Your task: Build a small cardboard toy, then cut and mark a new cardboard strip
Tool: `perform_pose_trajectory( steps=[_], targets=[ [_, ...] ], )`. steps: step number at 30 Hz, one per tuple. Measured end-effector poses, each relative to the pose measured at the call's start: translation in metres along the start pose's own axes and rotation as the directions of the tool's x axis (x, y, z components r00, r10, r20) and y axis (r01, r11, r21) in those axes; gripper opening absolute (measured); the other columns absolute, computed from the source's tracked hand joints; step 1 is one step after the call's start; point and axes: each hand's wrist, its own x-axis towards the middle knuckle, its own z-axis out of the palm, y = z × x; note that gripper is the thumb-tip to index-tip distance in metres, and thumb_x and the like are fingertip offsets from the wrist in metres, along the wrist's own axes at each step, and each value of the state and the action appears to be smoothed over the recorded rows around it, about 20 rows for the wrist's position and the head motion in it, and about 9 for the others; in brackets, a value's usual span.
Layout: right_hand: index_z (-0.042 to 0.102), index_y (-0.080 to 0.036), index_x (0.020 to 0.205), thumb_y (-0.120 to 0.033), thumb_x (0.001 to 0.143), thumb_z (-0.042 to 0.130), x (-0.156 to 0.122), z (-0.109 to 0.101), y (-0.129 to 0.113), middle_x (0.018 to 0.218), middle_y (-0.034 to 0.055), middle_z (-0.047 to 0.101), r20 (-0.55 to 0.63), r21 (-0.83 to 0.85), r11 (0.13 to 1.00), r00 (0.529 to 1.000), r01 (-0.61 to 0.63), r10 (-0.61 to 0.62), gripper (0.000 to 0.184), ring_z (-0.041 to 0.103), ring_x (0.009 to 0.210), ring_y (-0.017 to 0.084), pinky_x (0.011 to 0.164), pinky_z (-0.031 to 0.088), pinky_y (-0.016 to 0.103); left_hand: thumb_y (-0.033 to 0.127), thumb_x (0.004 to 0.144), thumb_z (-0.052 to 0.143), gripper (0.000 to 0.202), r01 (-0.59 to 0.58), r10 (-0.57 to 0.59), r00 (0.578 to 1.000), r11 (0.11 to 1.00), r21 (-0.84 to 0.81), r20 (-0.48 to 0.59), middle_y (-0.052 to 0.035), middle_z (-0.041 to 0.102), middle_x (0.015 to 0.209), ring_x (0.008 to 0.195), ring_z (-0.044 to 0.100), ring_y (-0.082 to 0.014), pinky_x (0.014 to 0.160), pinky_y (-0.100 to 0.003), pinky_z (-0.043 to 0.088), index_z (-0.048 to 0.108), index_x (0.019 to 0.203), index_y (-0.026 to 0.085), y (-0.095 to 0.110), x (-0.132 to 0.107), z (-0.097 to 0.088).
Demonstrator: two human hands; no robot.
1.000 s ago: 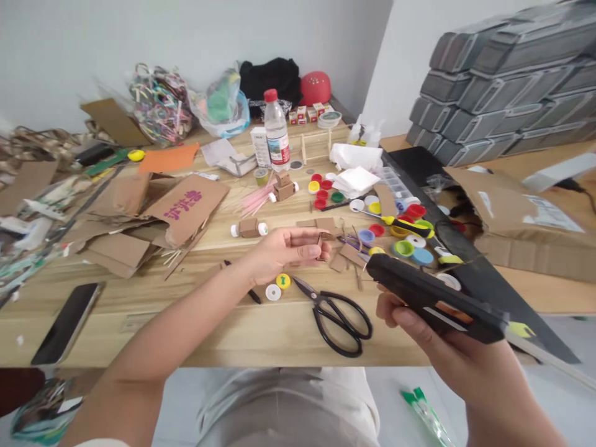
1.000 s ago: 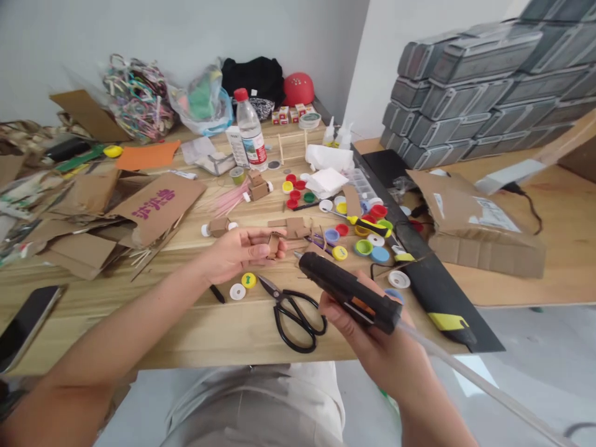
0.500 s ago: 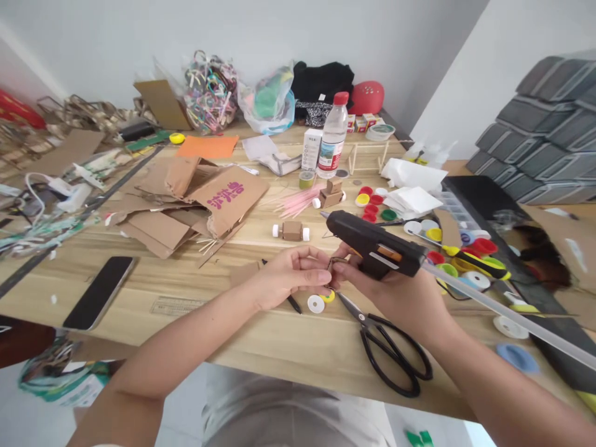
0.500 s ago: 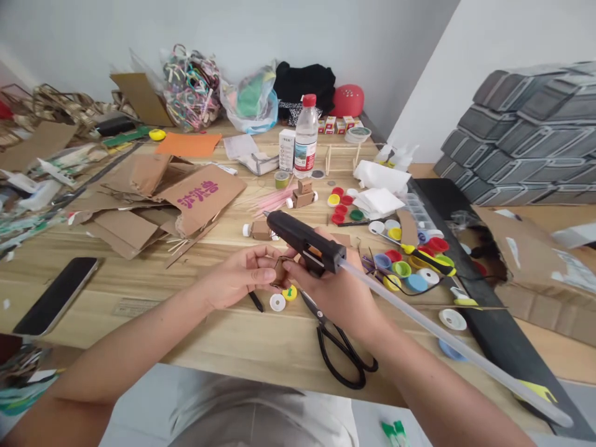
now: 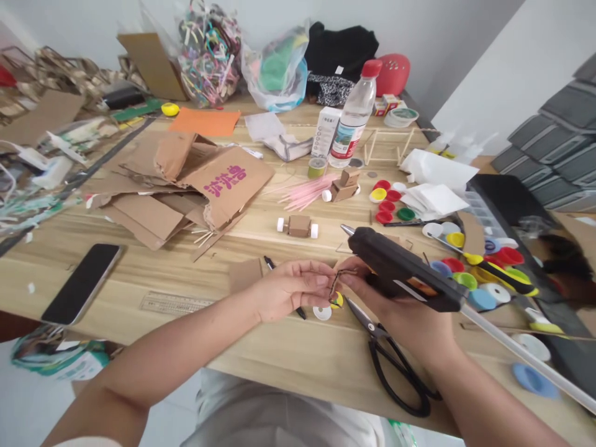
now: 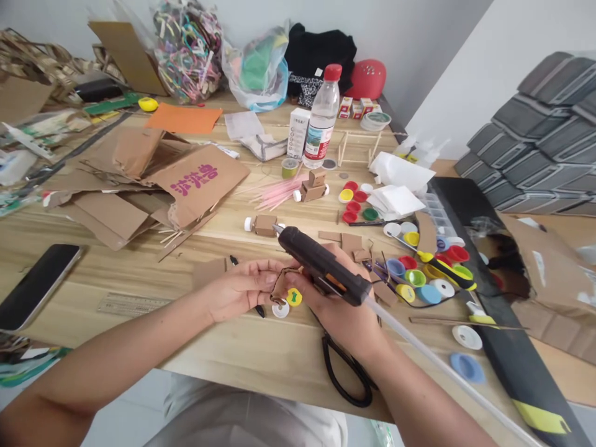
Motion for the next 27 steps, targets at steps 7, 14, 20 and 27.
perform_pose_trajectory(
  steps=[7,14,20,27],
  targets=[
    [0.074,-0.025,0.093,-0.05,0.092,0.069,-0.01,0.003,0.015,0.087,0.0048,0.079,-0.009,-0.076,0.995,0.998,0.06,-0.061,0.025,0.076,0.081,0.024,0.074,0.063,0.037,0.029,0.056,0.104,0.048,0.048,-0.047,0.999,0.995,-0.082,0.014,-0.0015,0.071,0.079,0.066,0.063,-0.0091,0.067,-0.024,0.053,0.077,0.093,0.014,-0.01,-0.002,0.007],
    [0.07,-0.028,0.09,-0.064,0.095,0.065,-0.004,-0.023,-0.002,0.078,0.0027,0.074,-0.026,-0.079,0.974,0.977,0.21,-0.213,0.036,0.071,0.067,0.021,0.06,0.058,0.032,0.023,0.053,0.105,0.047,-0.103,0.093,0.992,0.988,-0.116,-0.089,0.0026,0.067,0.071,0.059,0.062,-0.0075,0.053,-0.017,0.046,0.075,0.088,0.014,0.007,-0.001,0.004],
    [0.073,-0.026,0.088,-0.076,0.094,0.053,0.007,-0.042,-0.007,0.064,0.0013,0.066,0.299,0.061,0.965,0.918,0.255,-0.261,0.054,0.057,0.045,0.014,0.043,0.048,0.027,0.01,0.061,0.099,0.037,-0.211,0.183,0.964,0.968,-0.137,-0.191,0.0048,0.068,0.068,0.056,0.063,-0.0063,0.054,-0.016,0.053,0.073,0.087,0.014,0.023,0.002,-0.004],
    [0.067,-0.027,0.085,-0.079,0.092,0.052,-0.003,-0.041,0.002,0.057,-0.001,0.062,0.401,-0.035,0.984,0.904,0.175,-0.147,0.054,0.056,0.044,0.016,0.041,0.042,0.028,0.007,0.064,0.096,0.034,-0.24,0.216,0.958,0.964,-0.118,-0.189,0.0078,0.063,0.063,0.06,0.065,-0.008,0.056,-0.016,0.055,0.071,0.085,0.016,0.026,-0.003,0.001]
  ],
)
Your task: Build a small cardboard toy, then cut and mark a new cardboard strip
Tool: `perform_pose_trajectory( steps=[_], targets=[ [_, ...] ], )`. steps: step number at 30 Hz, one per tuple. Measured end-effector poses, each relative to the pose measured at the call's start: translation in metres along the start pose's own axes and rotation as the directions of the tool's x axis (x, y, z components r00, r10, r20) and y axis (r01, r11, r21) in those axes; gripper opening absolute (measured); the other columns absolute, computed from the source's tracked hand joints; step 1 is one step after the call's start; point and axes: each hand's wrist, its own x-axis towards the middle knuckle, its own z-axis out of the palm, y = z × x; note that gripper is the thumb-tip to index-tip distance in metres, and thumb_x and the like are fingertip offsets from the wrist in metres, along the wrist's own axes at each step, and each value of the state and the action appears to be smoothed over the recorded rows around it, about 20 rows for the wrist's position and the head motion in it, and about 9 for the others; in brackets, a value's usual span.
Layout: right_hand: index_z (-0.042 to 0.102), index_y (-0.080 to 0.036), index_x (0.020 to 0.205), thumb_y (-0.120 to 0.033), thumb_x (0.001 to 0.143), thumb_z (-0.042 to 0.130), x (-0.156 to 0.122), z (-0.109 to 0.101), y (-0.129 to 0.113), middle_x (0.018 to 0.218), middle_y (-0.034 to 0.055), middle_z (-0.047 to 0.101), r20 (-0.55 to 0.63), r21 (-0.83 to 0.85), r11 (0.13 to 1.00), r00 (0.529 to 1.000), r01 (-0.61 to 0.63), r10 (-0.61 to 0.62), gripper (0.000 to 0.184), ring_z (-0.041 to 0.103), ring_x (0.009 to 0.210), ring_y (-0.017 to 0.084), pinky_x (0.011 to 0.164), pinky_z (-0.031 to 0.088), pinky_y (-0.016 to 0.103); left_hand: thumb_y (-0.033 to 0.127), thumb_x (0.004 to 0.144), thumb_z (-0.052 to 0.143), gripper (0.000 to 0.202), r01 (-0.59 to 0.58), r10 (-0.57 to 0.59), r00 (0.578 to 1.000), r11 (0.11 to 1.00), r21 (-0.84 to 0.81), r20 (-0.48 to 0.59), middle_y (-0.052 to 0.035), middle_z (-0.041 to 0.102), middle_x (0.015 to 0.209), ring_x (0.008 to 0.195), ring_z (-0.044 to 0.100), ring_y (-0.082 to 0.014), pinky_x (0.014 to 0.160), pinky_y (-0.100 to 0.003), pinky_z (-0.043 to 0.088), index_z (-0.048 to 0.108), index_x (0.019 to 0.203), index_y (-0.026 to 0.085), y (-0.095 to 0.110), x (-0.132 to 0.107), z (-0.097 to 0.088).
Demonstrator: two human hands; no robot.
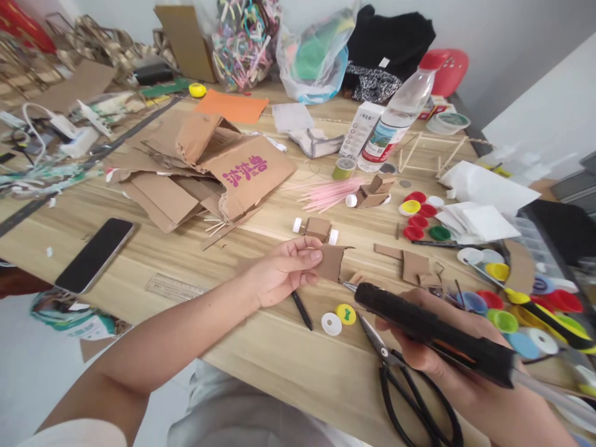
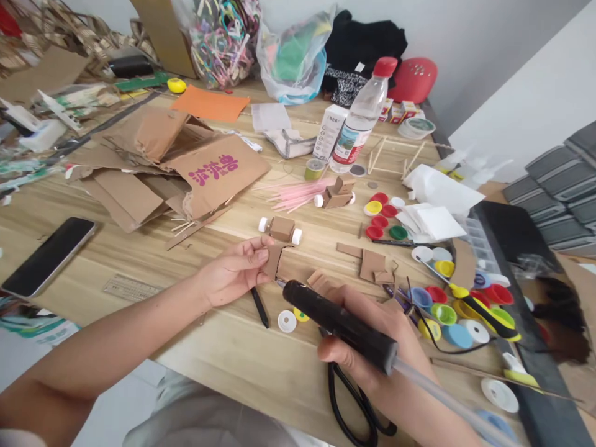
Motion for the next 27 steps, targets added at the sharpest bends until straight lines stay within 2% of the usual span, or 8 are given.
perform_pose_trajectory(
  steps=[3,9,17,27],
  targets=[
    [0.066,-0.027,0.082,-0.081,0.091,0.053,-0.003,0.002,-0.005,0.058,-0.0013,0.063,-0.02,-0.001,0.999,0.999,-0.05,0.05,0.056,0.056,0.045,0.016,0.043,0.042,0.028,0.006,0.065,0.095,0.034,0.007,-0.007,1.0,1.0,0.017,0.006,0.0081,0.062,0.063,0.06,0.065,-0.0084,0.057,-0.017,0.056,0.07,0.086,0.016,0.0,-0.001,0.001],
    [0.064,-0.027,0.08,-0.083,0.086,0.056,-0.005,0.012,-0.023,0.058,-0.0023,0.06,-0.192,0.023,0.992,0.973,-0.127,0.129,0.057,0.052,0.047,0.017,0.048,0.042,0.029,0.006,0.067,0.094,0.033,0.008,-0.008,1.0,1.0,0.022,0.029,0.0075,0.062,0.062,0.057,0.063,-0.0075,0.056,-0.016,0.054,0.069,0.086,0.016,0.0,-0.001,0.002],
    [0.061,-0.027,0.08,-0.081,0.09,0.051,-0.005,0.014,-0.026,0.058,-0.004,0.059,-0.186,-0.065,0.994,0.98,-0.09,0.076,0.056,0.05,0.047,0.015,0.048,0.039,0.029,0.01,0.069,0.094,0.032,0.011,-0.014,0.999,0.999,0.044,0.052,0.0079,0.06,0.063,0.063,0.065,-0.0087,0.06,-0.017,0.055,0.07,0.089,0.017,-0.002,-0.002,0.0],
    [0.061,-0.027,0.075,-0.084,0.086,0.054,-0.003,0.013,-0.029,0.057,-0.0017,0.058,-0.199,-0.034,0.992,0.973,-0.123,0.114,0.059,0.049,0.047,0.016,0.049,0.042,0.03,0.01,0.071,0.093,0.031,0.026,-0.03,0.998,0.997,0.069,0.058,0.0071,0.063,0.063,0.061,0.066,-0.009,0.06,-0.017,0.055,0.068,0.089,0.016,-0.003,-0.003,0.002]
  ],
)
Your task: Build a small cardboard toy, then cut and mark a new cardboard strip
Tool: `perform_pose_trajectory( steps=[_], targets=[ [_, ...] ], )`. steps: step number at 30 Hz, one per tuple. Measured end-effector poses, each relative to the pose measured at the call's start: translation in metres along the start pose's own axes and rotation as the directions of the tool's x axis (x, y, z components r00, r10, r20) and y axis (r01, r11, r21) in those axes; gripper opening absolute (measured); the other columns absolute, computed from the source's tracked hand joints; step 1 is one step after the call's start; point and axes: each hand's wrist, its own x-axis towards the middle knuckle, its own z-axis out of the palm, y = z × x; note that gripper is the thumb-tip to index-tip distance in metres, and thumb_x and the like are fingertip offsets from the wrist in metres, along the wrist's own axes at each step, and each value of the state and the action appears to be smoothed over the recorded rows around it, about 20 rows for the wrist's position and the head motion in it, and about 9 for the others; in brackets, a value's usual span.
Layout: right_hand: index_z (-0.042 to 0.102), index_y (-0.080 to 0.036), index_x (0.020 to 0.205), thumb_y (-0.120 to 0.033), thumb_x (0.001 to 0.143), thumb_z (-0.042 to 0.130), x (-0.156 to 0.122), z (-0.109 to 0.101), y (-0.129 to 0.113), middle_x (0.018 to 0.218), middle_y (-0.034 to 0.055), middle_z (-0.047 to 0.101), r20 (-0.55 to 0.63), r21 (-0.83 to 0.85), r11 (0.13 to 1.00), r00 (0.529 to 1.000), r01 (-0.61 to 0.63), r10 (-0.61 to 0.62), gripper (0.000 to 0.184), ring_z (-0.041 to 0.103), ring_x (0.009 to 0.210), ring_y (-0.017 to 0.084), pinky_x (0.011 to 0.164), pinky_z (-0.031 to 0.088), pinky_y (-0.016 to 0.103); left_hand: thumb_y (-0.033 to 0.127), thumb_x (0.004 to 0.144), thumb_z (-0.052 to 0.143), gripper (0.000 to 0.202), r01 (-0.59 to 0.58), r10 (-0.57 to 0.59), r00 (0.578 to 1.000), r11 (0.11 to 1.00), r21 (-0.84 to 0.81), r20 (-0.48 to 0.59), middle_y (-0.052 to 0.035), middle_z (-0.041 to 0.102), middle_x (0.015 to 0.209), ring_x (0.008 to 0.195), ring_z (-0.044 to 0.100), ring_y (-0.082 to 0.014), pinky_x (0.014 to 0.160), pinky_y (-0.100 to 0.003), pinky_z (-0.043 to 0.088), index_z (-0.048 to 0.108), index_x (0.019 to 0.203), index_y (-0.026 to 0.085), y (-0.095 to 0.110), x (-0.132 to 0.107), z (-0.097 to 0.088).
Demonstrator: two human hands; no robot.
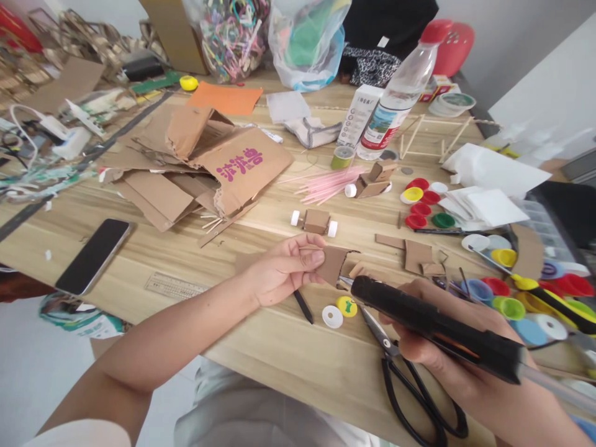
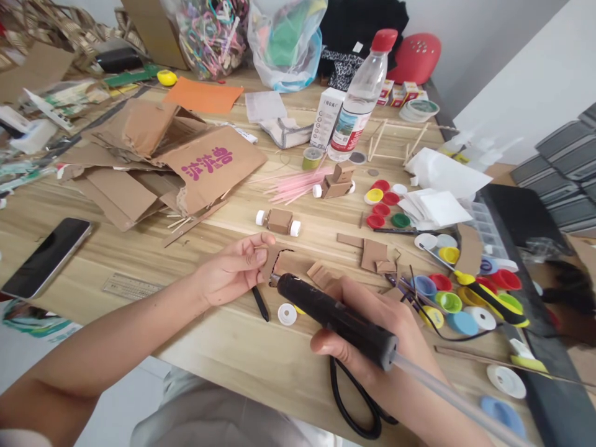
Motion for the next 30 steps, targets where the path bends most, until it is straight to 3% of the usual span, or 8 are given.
perform_pose_trajectory(
  steps=[6,12,18,24,30],
  targets=[
    [0.06,-0.027,0.074,-0.082,0.087,0.057,0.0,0.0,0.001,0.057,-0.0027,0.058,-0.033,0.022,1.0,0.999,0.016,-0.015,0.056,0.05,0.047,0.016,0.049,0.043,0.029,0.012,0.069,0.095,0.034,0.012,-0.012,1.0,1.0,-0.002,0.011,0.0057,0.065,0.065,0.061,0.065,-0.0087,0.065,-0.019,0.057,0.069,0.09,0.016,-0.002,0.0,-0.001],
    [0.064,-0.027,0.079,-0.079,0.091,0.054,0.004,-0.01,0.02,0.059,-0.0002,0.063,0.127,0.01,0.996,0.988,0.085,-0.086,0.054,0.057,0.045,0.017,0.043,0.041,0.028,0.01,0.07,0.094,0.033,0.03,-0.03,1.0,0.999,0.018,-0.004,0.0054,0.065,0.067,0.063,0.067,-0.0094,0.067,-0.02,0.058,0.068,0.09,0.016,-0.001,-0.001,-0.001],
    [0.063,-0.027,0.082,-0.075,0.096,0.051,0.005,-0.013,0.024,0.06,-0.0022,0.062,0.125,-0.001,0.987,0.979,0.161,-0.16,0.051,0.058,0.047,0.014,0.044,0.042,0.025,0.018,0.064,0.1,0.041,0.02,-0.021,0.999,0.999,0.025,0.024,0.006,0.064,0.065,0.059,0.065,-0.0086,0.065,-0.019,0.058,0.069,0.091,0.016,-0.003,-0.001,-0.002],
    [0.064,-0.027,0.08,-0.078,0.093,0.052,0.003,-0.014,0.024,0.062,0.001,0.064,0.149,-0.005,0.995,0.984,0.098,-0.096,0.054,0.059,0.049,0.017,0.046,0.044,0.028,0.016,0.071,0.095,0.035,0.032,-0.033,0.999,0.998,0.056,0.014,0.0059,0.065,0.068,0.061,0.064,-0.0081,0.066,-0.02,0.057,0.068,0.093,0.017,-0.003,-0.001,-0.003],
    [0.064,-0.026,0.079,-0.08,0.092,0.052,0.004,-0.014,0.024,0.061,0.001,0.061,0.109,-0.008,0.996,0.99,0.088,-0.086,0.056,0.057,0.049,0.017,0.047,0.044,0.029,0.016,0.069,0.097,0.037,0.039,-0.04,0.999,0.998,0.039,0.026,0.005,0.067,0.07,0.065,0.066,-0.009,0.068,-0.02,0.057,0.068,0.091,0.017,-0.003,-0.001,-0.004]
  ],
)
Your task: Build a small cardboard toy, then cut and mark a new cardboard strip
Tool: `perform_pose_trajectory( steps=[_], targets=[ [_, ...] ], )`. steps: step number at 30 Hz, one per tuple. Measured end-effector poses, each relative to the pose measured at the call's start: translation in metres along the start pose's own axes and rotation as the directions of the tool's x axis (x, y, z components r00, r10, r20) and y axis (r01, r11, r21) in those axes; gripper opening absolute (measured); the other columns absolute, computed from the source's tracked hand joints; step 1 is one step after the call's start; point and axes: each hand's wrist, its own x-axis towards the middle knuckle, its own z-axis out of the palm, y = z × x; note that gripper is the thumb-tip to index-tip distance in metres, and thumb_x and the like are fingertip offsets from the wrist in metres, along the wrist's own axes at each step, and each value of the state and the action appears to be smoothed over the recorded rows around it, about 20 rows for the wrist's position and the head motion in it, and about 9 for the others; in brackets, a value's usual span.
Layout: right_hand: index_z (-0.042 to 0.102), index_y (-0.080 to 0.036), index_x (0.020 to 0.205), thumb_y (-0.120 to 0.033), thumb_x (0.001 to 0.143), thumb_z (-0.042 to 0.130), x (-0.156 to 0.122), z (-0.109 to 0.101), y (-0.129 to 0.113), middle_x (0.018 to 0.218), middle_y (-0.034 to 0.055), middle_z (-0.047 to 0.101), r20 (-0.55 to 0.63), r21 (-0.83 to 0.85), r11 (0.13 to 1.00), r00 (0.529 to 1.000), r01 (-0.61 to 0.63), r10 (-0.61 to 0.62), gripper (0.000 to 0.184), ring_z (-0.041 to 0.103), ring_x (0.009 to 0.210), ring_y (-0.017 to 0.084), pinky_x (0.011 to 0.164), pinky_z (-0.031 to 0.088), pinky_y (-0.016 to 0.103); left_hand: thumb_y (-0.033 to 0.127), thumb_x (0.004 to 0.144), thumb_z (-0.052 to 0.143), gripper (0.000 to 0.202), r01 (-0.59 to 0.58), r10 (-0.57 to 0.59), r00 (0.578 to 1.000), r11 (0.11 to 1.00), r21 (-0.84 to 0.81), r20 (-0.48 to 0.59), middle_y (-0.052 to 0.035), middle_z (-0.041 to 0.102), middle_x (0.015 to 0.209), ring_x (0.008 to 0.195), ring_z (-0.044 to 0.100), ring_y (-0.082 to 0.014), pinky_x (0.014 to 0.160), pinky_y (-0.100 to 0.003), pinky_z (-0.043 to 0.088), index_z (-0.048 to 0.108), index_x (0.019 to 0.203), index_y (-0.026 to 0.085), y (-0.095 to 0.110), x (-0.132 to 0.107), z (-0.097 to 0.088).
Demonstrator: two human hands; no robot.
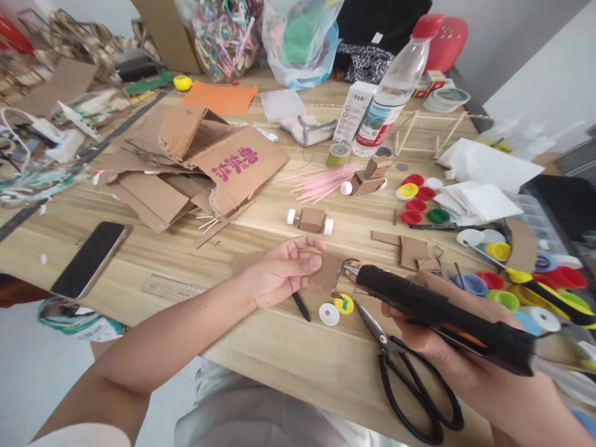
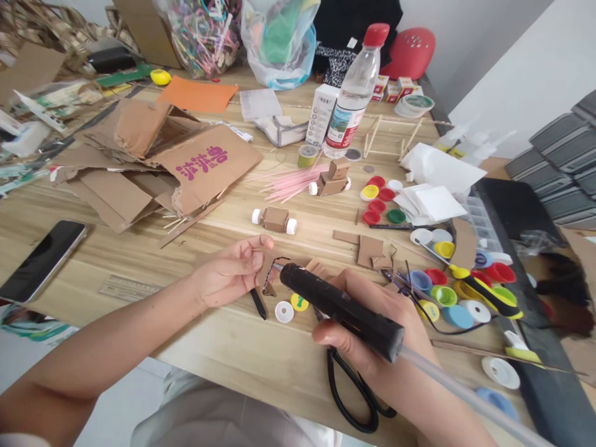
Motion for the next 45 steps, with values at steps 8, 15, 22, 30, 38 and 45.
perform_pose_trajectory(
  steps=[8,15,22,30,38,45],
  targets=[
    [0.064,-0.026,0.082,-0.076,0.094,0.053,0.0,0.002,0.001,0.063,0.0007,0.062,-0.015,0.008,1.0,1.0,0.017,-0.017,0.053,0.058,0.051,0.017,0.047,0.044,0.028,0.024,0.06,0.103,0.045,-0.003,0.005,0.999,0.999,-0.039,0.054,0.0055,0.069,0.068,0.064,0.065,-0.0082,0.069,-0.02,0.057,0.069,0.09,0.017,0.0,0.0,0.001],
    [0.064,-0.026,0.082,-0.071,0.096,0.056,0.001,0.0,-0.002,0.066,0.0013,0.066,-0.032,-0.019,1.0,0.999,0.022,-0.023,0.047,0.063,0.055,0.018,0.051,0.047,0.028,0.021,0.062,0.101,0.044,0.002,0.0,0.999,0.999,-0.038,0.047,0.0042,0.072,0.071,0.066,0.067,-0.0083,0.07,-0.019,0.057,0.069,0.091,0.017,0.0,0.0,0.0],
    [0.062,-0.027,0.071,-0.078,0.094,0.05,0.006,0.002,-0.005,0.059,0.0023,0.068,-0.138,-0.099,0.994,0.989,0.038,-0.051,0.058,0.065,0.047,0.019,0.041,0.049,0.028,0.027,0.06,0.103,0.049,-0.013,0.016,0.996,0.999,-0.032,0.084,0.0029,0.072,0.071,0.064,0.068,-0.0098,0.063,-0.019,0.057,0.067,0.092,0.016,0.003,0.0,-0.002],
    [0.061,-0.027,0.066,-0.08,0.092,0.051,0.013,0.004,-0.009,0.053,0.002,0.067,-0.206,-0.11,0.993,0.977,0.038,-0.06,0.06,0.066,0.043,0.02,0.037,0.05,0.026,0.026,0.058,0.104,0.049,-0.015,0.018,0.997,0.999,-0.052,0.069,0.003,0.072,0.069,0.062,0.068,-0.0083,0.064,-0.017,0.057,0.069,0.091,0.016,0.004,-0.001,-0.001],
    [0.06,-0.029,0.062,-0.085,0.088,0.05,0.012,0.001,-0.009,0.052,0.0039,0.066,-0.181,-0.078,0.997,0.983,-0.005,-0.009,0.063,0.064,0.042,0.022,0.035,0.048,0.029,0.024,0.059,0.103,0.048,-0.034,0.042,0.995,0.996,-0.079,0.094,0.0026,0.072,0.069,0.063,0.069,-0.0096,0.063,-0.018,0.059,0.07,0.093,0.016,0.004,0.0,-0.002],
    [0.064,-0.028,0.07,-0.078,0.091,0.055,0.008,0.003,-0.01,0.055,0.0009,0.065,-0.115,0.064,0.996,0.992,0.063,-0.056,0.055,0.059,0.04,0.019,0.037,0.047,0.028,0.014,0.064,0.099,0.042,-0.061,0.073,0.995,0.987,-0.149,0.075,0.0042,0.069,0.069,0.064,0.069,-0.0095,0.064,-0.018,0.059,0.069,0.093,0.016,0.005,0.002,-0.003]
  ],
)
